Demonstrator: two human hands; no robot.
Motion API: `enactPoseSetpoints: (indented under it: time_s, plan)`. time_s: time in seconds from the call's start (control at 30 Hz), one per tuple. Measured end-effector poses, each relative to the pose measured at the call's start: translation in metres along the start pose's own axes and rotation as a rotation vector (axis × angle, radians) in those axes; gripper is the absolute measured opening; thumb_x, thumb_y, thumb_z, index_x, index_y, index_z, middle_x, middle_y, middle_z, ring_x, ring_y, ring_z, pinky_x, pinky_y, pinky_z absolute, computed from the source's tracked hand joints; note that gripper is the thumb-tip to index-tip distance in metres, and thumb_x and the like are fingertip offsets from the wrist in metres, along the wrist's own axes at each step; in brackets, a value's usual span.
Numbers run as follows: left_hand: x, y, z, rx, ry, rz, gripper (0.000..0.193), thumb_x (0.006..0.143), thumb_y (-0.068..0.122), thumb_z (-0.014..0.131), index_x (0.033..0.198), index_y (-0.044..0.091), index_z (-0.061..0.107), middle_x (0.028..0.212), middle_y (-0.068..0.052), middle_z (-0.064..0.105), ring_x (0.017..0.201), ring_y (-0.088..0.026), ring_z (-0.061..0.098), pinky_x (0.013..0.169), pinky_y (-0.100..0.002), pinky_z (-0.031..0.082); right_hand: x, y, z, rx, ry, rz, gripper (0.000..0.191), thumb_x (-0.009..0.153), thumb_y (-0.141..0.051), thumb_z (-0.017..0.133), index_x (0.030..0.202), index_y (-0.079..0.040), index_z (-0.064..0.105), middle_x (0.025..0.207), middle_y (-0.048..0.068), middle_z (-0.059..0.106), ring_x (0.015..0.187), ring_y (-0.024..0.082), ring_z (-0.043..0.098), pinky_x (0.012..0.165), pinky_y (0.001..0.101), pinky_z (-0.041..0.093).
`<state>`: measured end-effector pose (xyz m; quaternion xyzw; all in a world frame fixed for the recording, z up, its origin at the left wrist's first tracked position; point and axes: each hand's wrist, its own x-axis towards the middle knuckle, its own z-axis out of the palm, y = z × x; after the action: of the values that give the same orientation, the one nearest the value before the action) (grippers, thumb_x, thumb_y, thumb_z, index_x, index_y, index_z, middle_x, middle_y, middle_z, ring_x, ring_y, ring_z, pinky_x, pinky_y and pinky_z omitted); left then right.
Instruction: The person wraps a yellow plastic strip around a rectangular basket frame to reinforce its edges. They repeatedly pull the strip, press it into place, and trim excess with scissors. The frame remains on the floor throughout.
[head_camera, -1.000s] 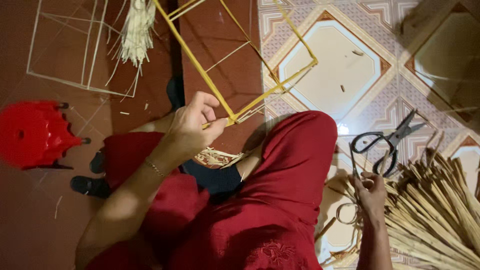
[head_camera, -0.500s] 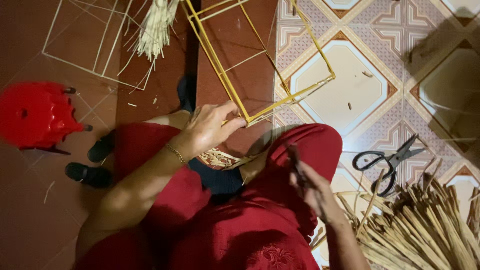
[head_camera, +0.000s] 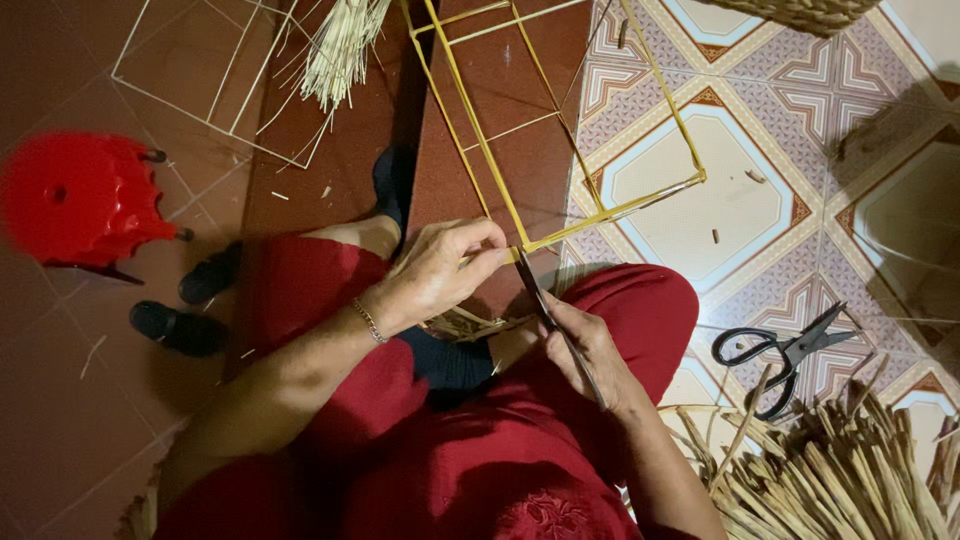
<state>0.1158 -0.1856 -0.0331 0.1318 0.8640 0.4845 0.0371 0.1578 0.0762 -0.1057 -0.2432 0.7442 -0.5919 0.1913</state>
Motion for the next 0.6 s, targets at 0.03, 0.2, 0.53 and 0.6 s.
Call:
enactPoseSetpoints:
  time_s: [0.03, 0.2, 0.53, 0.6]
  plan:
    - [-0.001, -0.001, 0.0, -0.017, 0.006, 0.02, 0.016, 0.095, 0.018, 0.068, 0.101, 0.004, 0.068, 0.09, -0.014, 0.073, 0.083, -0.026, 0.076, 0.073, -0.037, 0.058, 0.001, -0.001, 0.001, -0.014, 0.008, 0.018, 0.063, 0.104, -0.042, 0.053, 0.151, 0.0, 0.049, 0.09, 0.003, 0.056, 0.08, 0.014, 0.052, 0.072, 0.0256, 0.048]
    - [-0.002, -0.002, 0.003, -0.044, 0.008, 0.001, 0.014, 0.095, 0.017, 0.066, 0.1, 0.004, 0.067, 0.091, -0.012, 0.074, 0.082, -0.023, 0.076, 0.071, -0.035, 0.059, 0.005, -0.008, 0.006, -0.05, 0.058, -0.069, 0.049, 0.11, -0.026, 0.049, 0.151, 0.001, 0.048, 0.103, 0.006, 0.068, 0.085, 0.013, 0.061, 0.078, 0.0267, 0.051]
    - [-0.003, 0.001, 0.008, -0.019, 0.025, 0.017, 0.014, 0.095, 0.016, 0.068, 0.098, 0.003, 0.066, 0.089, -0.014, 0.073, 0.082, -0.026, 0.076, 0.07, -0.037, 0.058, 0.006, -0.017, 0.008, -0.203, 0.101, -0.027, 0.046, 0.105, -0.018, 0.059, 0.147, -0.001, 0.053, 0.077, 0.007, 0.067, 0.06, 0.014, 0.059, 0.056, 0.0289, 0.05]
    - [-0.002, 0.001, 0.009, -0.012, 0.026, 0.024, 0.014, 0.095, 0.017, 0.067, 0.098, 0.003, 0.066, 0.088, -0.014, 0.073, 0.081, -0.027, 0.075, 0.07, -0.039, 0.057, 0.005, -0.021, 0.009, -0.187, 0.09, 0.123, 0.048, 0.101, -0.016, 0.06, 0.147, -0.003, 0.054, 0.074, 0.008, 0.068, 0.057, 0.017, 0.056, 0.052, 0.0305, 0.049]
